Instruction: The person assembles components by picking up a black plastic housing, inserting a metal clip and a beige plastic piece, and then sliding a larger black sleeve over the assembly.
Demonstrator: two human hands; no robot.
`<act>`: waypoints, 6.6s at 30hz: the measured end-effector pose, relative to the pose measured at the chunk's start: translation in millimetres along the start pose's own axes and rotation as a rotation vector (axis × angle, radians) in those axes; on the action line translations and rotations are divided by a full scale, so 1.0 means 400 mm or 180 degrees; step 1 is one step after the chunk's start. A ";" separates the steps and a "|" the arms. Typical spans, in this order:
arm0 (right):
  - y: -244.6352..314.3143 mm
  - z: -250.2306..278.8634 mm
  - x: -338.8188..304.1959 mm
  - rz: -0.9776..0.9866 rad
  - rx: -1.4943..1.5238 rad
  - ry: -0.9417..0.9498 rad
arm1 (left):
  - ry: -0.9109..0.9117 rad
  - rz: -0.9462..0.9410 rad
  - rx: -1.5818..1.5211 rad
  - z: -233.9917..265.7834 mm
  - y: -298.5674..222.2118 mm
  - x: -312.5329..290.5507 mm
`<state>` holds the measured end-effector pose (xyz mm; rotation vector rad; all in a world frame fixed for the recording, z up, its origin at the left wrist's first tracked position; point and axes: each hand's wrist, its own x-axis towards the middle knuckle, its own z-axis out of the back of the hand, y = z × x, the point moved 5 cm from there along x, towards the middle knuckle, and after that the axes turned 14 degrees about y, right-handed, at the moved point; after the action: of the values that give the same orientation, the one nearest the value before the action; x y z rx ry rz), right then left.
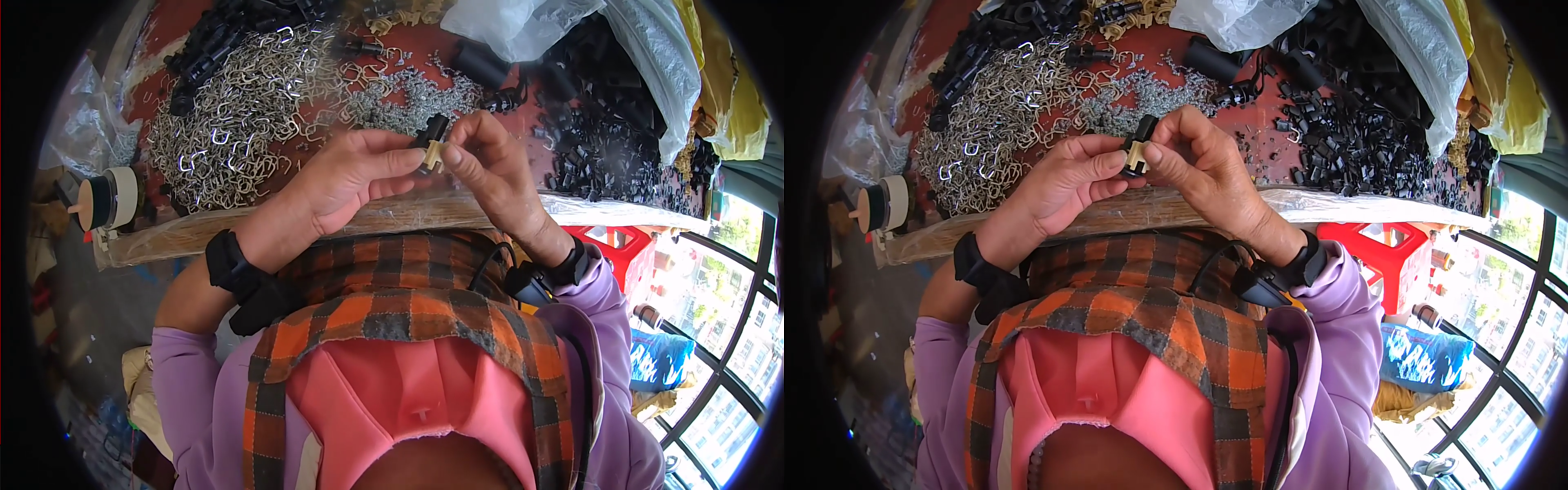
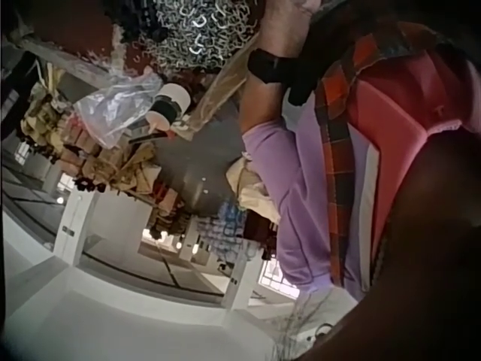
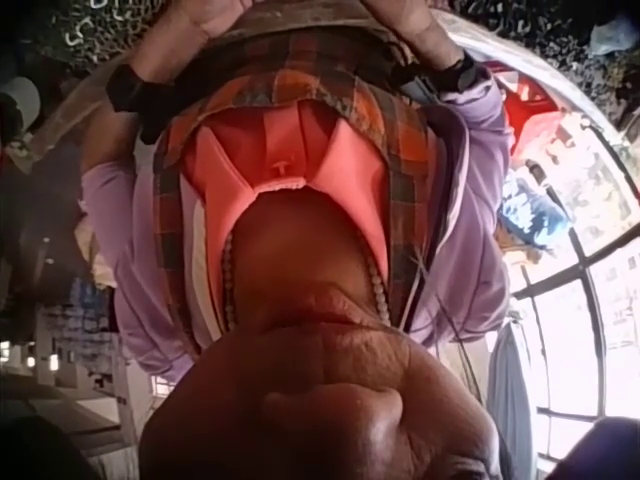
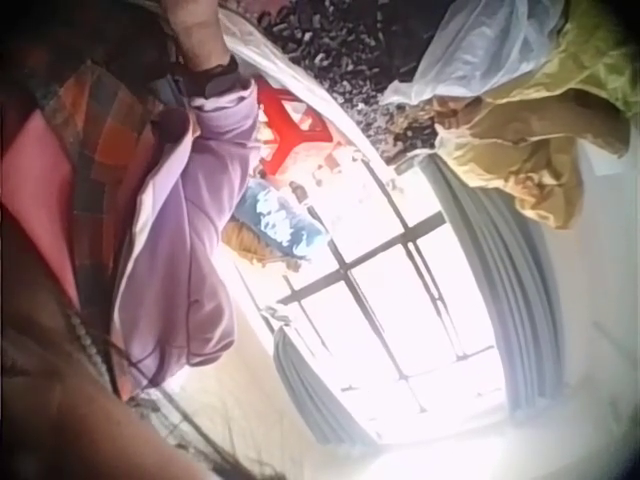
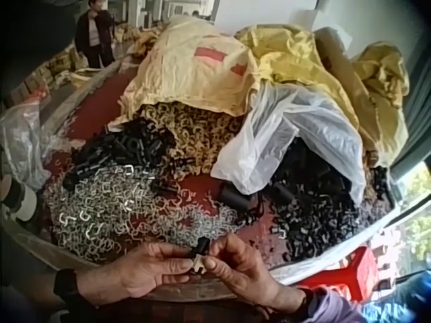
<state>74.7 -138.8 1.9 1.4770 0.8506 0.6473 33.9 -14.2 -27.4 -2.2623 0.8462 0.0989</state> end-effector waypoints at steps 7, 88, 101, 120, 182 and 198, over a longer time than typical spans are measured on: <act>-0.016 0.005 -0.009 0.0007 0.0227 -0.0199 | 0.0035 0.0004 0.0057 -0.010 -0.005 0.005; 0.103 0.100 0.021 0.0217 -0.2607 0.0478 | -0.0074 -0.0113 0.0834 0.034 -0.094 -0.030; 0.130 0.070 0.005 0.0521 -0.2552 0.0767 | 0.0190 -0.0207 0.0932 0.005 -0.109 -0.046; 0.121 0.046 -0.045 0.0906 -0.1899 0.0601 | 0.0148 -0.0190 0.1577 -0.051 -0.093 -0.031; 0.110 -0.026 0.052 0.0984 -0.1580 0.1211 | -0.0037 0.0066 0.0910 -0.017 -0.060 0.018; -0.090 0.348 -0.844 -0.1394 -0.2315 -0.3755 | -0.1660 -0.1605 0.6230 0.089 -0.281 0.006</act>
<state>-9.6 -495.6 -15.6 0.7229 -0.0406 -0.2782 109.1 67.3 12.1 -0.4315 -0.1285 -0.2649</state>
